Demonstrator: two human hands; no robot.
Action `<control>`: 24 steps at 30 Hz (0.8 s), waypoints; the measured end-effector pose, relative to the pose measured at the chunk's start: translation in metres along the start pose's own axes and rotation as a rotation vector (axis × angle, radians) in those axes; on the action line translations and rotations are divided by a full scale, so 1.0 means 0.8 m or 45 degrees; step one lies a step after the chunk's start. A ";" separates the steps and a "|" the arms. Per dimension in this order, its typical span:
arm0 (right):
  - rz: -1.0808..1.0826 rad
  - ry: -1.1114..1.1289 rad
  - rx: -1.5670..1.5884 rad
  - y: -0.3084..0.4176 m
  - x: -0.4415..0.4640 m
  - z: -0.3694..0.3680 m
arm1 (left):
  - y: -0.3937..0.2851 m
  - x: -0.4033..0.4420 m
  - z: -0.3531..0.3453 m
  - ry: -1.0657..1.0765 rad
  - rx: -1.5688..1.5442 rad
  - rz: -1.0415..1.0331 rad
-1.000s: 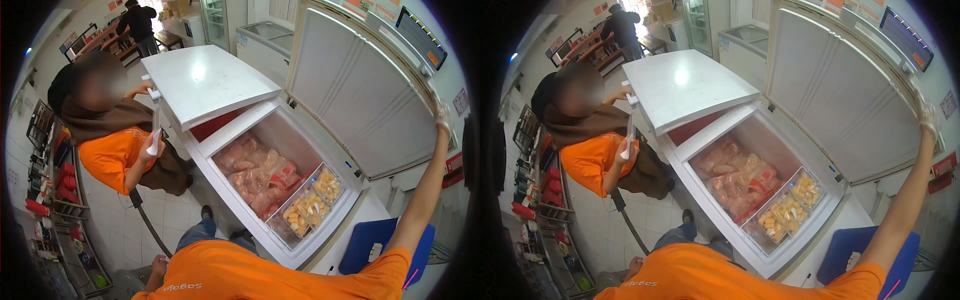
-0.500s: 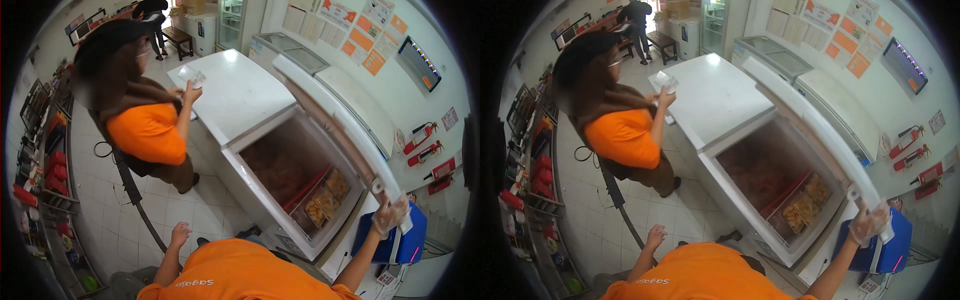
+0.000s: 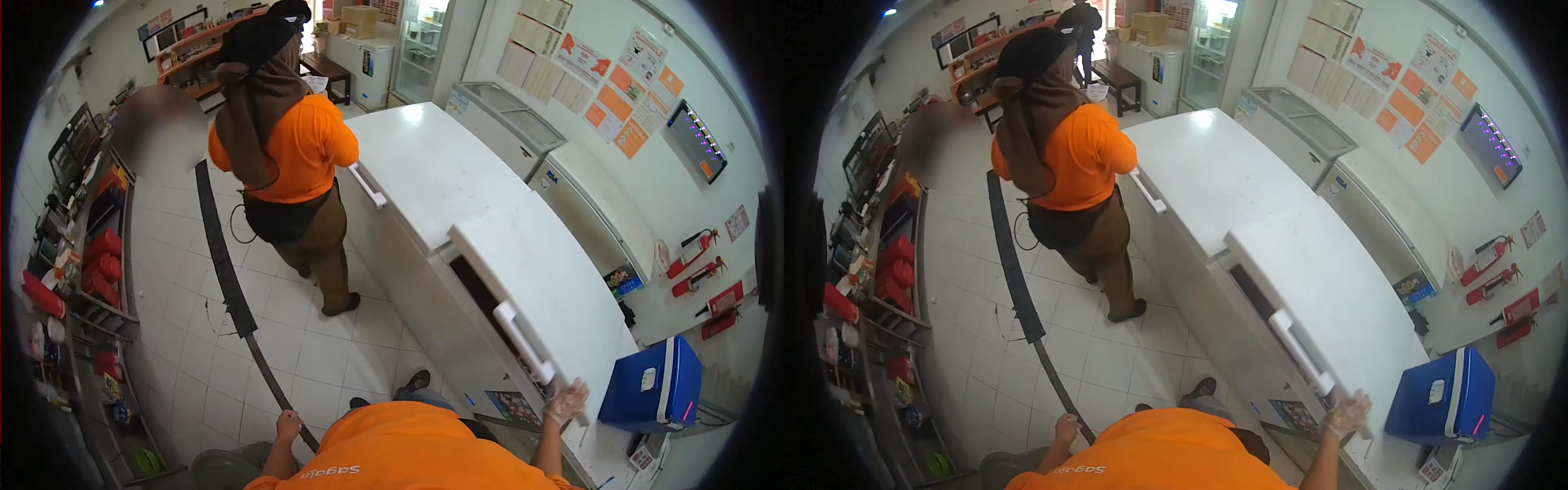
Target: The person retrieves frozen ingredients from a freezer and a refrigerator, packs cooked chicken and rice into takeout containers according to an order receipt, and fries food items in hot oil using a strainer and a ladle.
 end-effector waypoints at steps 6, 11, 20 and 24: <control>0.221 0.594 -0.127 0.068 -0.081 0.027 | -0.023 0.069 0.018 0.073 -0.138 -0.115; 0.142 0.490 1.011 0.218 -0.071 0.028 | -0.218 0.071 -0.063 0.294 -0.322 -0.110; -0.058 1.412 2.021 0.734 0.016 0.430 | -0.579 0.008 -0.150 0.595 0.390 -1.485; 0.662 1.505 1.937 0.913 0.014 0.539 | -0.656 0.080 -0.089 0.283 0.343 -1.327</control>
Point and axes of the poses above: each hand's wrist, its own x-axis towards the middle knuckle, its own z-axis out of the back of the hand, y = z × x, the point moved 1 cm from there along x, towards the middle knuckle, and after that the axes turned 9 degrees about -x, right-handed, at the moved point
